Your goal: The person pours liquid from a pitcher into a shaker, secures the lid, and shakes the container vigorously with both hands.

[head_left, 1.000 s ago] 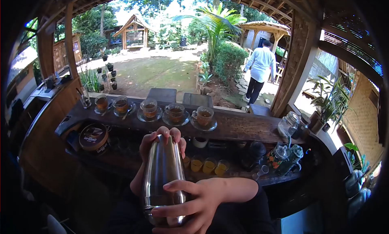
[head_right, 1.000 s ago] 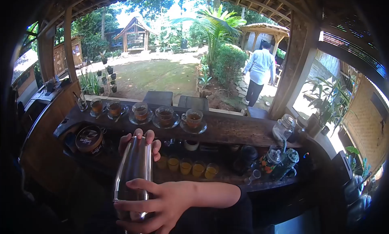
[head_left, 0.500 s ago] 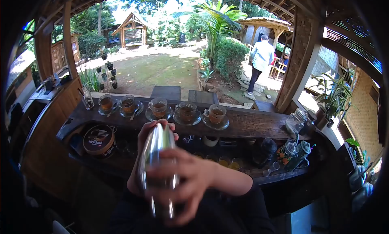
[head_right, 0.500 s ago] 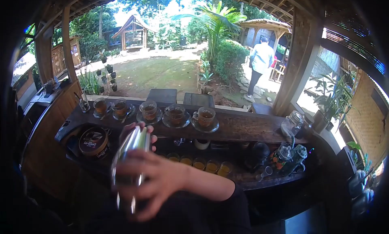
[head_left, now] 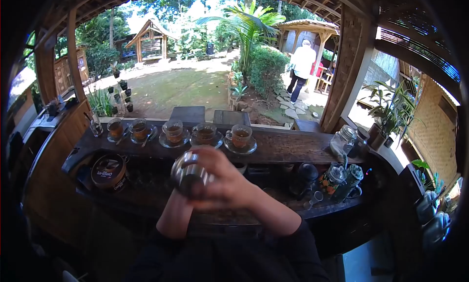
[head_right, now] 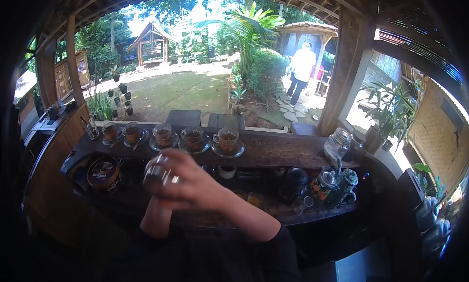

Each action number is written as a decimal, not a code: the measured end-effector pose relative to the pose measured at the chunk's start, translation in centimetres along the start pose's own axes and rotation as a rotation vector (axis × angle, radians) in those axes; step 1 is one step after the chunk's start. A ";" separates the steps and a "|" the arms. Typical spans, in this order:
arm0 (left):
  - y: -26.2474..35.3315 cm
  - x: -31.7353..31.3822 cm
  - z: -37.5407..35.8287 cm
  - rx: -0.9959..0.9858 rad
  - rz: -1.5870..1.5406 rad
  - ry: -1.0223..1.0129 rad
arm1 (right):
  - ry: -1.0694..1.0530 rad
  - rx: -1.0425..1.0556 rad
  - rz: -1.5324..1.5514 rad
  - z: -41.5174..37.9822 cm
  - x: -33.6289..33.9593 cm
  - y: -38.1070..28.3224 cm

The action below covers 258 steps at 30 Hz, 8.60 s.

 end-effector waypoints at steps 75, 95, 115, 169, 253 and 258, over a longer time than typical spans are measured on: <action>-7.4 -24.9 -7.8 0.956 -0.431 -1.162 | 0.604 -0.191 -1.254 -9.0 22.3 -6.7; -14.1 -20.4 -7.8 1.333 -0.373 -0.708 | 0.483 -0.405 -1.007 -8.8 20.4 -8.1; -17.2 -28.5 -14.4 1.206 -0.378 -0.713 | 0.451 -0.213 -1.135 -11.0 27.5 -12.1; -14.5 -20.1 -6.4 1.250 -0.472 -0.868 | 0.632 -0.378 -1.213 -7.2 21.7 -6.3; -19.6 -22.6 -7.8 1.326 -0.543 -0.643 | 0.516 -0.419 -1.308 -12.0 22.0 -6.7; -14.8 -23.0 -7.3 1.237 -0.599 -0.828 | 0.550 -0.479 -1.468 -10.0 21.7 -5.6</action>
Point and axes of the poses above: each hand's wrist, its own z-axis towards the middle knuckle, its own x-axis out of the back of the hand, y = z × x, the point moved 3 cm from there along z, towards the middle knuckle, and after that the axes turned 15 degrees about -z, right-handed, at the moved point
